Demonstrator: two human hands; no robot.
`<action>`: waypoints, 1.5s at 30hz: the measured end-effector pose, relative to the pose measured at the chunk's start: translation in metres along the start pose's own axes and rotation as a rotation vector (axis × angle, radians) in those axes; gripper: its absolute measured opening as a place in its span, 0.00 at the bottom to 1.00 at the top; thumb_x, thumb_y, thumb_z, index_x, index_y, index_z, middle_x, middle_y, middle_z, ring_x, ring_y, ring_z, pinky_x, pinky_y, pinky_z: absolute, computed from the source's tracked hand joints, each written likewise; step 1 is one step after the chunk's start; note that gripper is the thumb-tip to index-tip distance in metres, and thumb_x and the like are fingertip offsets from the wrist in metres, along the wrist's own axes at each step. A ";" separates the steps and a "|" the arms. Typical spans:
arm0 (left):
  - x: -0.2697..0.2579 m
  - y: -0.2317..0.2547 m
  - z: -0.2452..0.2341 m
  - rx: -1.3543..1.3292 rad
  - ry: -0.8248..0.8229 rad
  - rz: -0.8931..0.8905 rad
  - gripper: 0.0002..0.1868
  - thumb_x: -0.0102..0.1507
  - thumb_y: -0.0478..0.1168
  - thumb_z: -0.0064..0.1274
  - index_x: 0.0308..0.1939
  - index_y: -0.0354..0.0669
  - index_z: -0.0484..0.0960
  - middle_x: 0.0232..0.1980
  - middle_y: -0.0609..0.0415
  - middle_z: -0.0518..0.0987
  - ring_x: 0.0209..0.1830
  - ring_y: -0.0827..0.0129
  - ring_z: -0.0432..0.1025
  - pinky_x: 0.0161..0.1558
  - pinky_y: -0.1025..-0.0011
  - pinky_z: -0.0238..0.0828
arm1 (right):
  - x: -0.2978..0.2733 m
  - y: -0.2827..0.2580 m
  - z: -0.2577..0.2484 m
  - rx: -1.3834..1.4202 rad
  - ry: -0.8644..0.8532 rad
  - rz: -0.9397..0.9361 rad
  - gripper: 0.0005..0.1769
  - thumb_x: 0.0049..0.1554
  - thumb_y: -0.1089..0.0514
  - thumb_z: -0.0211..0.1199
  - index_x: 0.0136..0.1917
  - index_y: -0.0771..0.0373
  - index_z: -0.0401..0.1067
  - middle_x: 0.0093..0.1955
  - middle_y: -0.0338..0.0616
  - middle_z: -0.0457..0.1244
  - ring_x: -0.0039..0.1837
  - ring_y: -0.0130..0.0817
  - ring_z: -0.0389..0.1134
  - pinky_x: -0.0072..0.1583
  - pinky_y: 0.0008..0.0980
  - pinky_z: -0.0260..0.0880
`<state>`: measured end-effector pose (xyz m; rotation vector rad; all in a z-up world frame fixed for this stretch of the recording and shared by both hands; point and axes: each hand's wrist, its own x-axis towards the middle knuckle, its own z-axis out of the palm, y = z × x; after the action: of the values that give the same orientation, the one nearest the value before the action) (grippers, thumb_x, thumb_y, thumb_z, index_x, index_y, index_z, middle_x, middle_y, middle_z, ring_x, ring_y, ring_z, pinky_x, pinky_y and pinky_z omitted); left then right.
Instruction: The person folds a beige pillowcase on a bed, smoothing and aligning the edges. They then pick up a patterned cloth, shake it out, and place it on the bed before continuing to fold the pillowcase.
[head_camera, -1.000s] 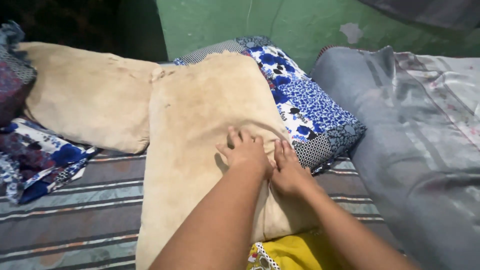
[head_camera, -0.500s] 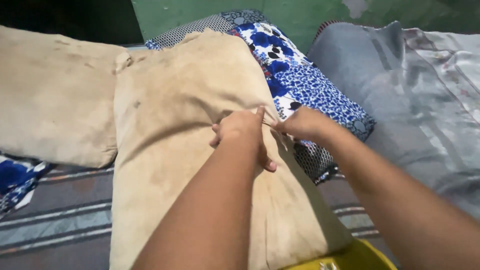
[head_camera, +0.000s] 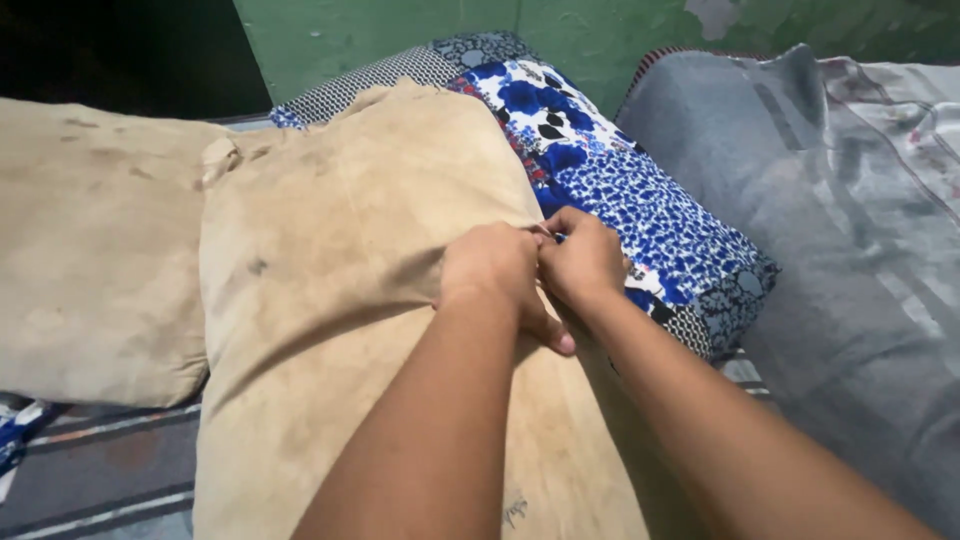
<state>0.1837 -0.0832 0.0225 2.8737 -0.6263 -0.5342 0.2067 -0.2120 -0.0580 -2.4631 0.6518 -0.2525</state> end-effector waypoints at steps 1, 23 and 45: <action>0.002 -0.002 0.002 -0.010 0.031 0.006 0.55 0.36 0.64 0.77 0.66 0.58 0.77 0.55 0.56 0.84 0.51 0.62 0.80 0.51 0.61 0.79 | -0.001 0.000 0.001 0.004 0.018 -0.029 0.12 0.54 0.44 0.68 0.47 0.49 0.80 0.46 0.47 0.72 0.52 0.47 0.74 0.60 0.47 0.67; -0.030 -0.027 0.070 -0.309 0.302 -0.295 0.89 0.33 0.85 0.62 0.80 0.44 0.29 0.85 0.50 0.28 0.81 0.56 0.21 0.73 0.45 0.15 | -0.008 -0.017 0.006 0.247 0.249 -0.783 0.27 0.53 0.56 0.69 0.63 0.67 0.72 0.64 0.56 0.65 0.66 0.52 0.64 0.68 0.45 0.62; -0.009 -0.025 0.086 -0.130 0.464 -0.246 0.73 0.49 0.73 0.52 0.79 0.35 0.28 0.82 0.34 0.23 0.80 0.46 0.14 0.69 0.35 0.08 | -0.031 -0.036 0.048 0.368 0.589 -0.706 0.03 0.57 0.62 0.67 0.45 0.62 0.74 0.45 0.46 0.66 0.52 0.49 0.67 0.54 0.45 0.68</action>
<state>0.1528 -0.0626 -0.0600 2.8127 -0.1600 0.0724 0.2097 -0.1475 -0.0772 -2.1515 -0.0881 -1.2751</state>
